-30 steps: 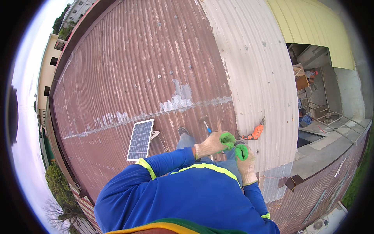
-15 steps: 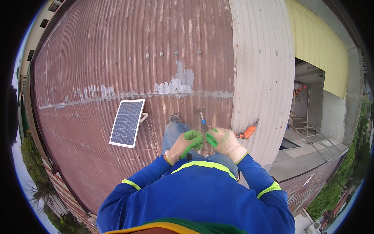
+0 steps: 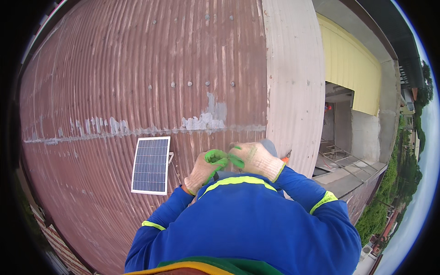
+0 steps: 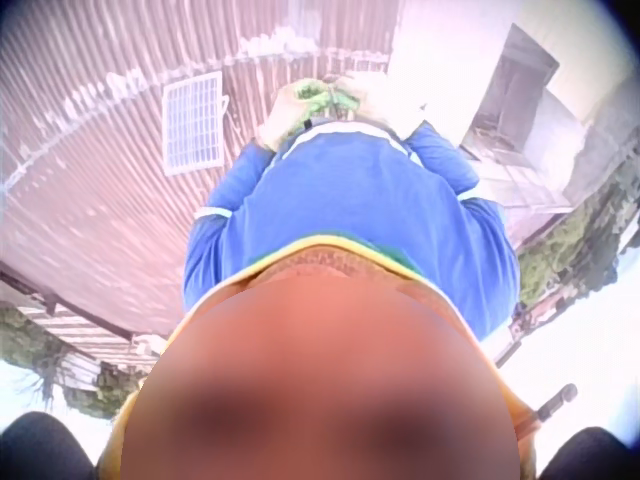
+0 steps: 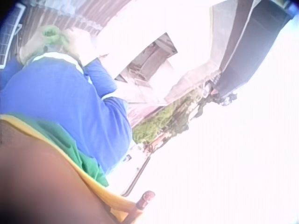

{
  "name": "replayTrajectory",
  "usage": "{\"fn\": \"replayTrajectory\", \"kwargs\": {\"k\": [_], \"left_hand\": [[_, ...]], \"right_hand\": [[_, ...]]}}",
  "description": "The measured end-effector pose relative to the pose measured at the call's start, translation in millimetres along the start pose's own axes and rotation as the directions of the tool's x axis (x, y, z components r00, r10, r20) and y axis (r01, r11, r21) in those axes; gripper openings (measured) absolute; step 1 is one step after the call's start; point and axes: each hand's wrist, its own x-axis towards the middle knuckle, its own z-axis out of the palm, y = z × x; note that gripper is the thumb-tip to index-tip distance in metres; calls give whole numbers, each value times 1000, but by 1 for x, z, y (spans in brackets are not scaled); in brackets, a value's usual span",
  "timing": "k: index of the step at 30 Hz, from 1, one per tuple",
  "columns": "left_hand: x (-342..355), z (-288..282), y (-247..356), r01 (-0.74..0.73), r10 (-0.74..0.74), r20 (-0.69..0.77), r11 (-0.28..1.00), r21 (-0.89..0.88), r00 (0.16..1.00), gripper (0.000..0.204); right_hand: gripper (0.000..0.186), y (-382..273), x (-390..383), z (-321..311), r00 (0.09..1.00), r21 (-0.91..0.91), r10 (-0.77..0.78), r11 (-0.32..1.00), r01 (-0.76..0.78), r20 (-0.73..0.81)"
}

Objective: The person secures a corrugated roof sheet to a metal roof using a corded drill and screws. They position the sheet, drill multiple fasteners along its length, and adjust their stance to reach different areas.

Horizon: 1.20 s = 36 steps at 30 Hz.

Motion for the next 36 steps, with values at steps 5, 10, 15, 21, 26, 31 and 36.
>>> {"fn": "replayTrajectory", "kwargs": {"k": [5, 10, 15, 21, 26, 31, 36], "left_hand": [[62, 8, 49, 0, -55, 226, 971, 240, 973, 19], [131, 1, 104, -86, -12, 248, 921, 381, 969, 16], [246, -66, 239, -397, 407, 149, 638, 660, 901, 21], [484, -117, 528, -419, 393, 166, 744, 520, 905, 19], [591, -49, 596, -190, 216, -20, 895, 404, 976, 17], [609, -49, 642, -413, 409, 164, 649, 639, 898, 16], [668, -82, 733, -191, 206, -78, 968, 162, 976, 49]], "right_hand": [[16, 30, -14, -14, 965, 78, 230, 972, -222, -125], [20, 80, 28, -38, 933, 78, 237, 971, -224, -270], [18, 187, 227, -113, 940, 261, 31, 963, 63, -340], [17, 352, 466, -334, 817, 284, -104, 906, 313, -567], [13, 411, 494, -443, 874, 734, 436, 662, -151, -213], [11, 426, 507, -515, 820, 862, 293, -298, -410, 492], [12, 446, 616, -597, 884, 938, 358, 60, -341, 299]]}}
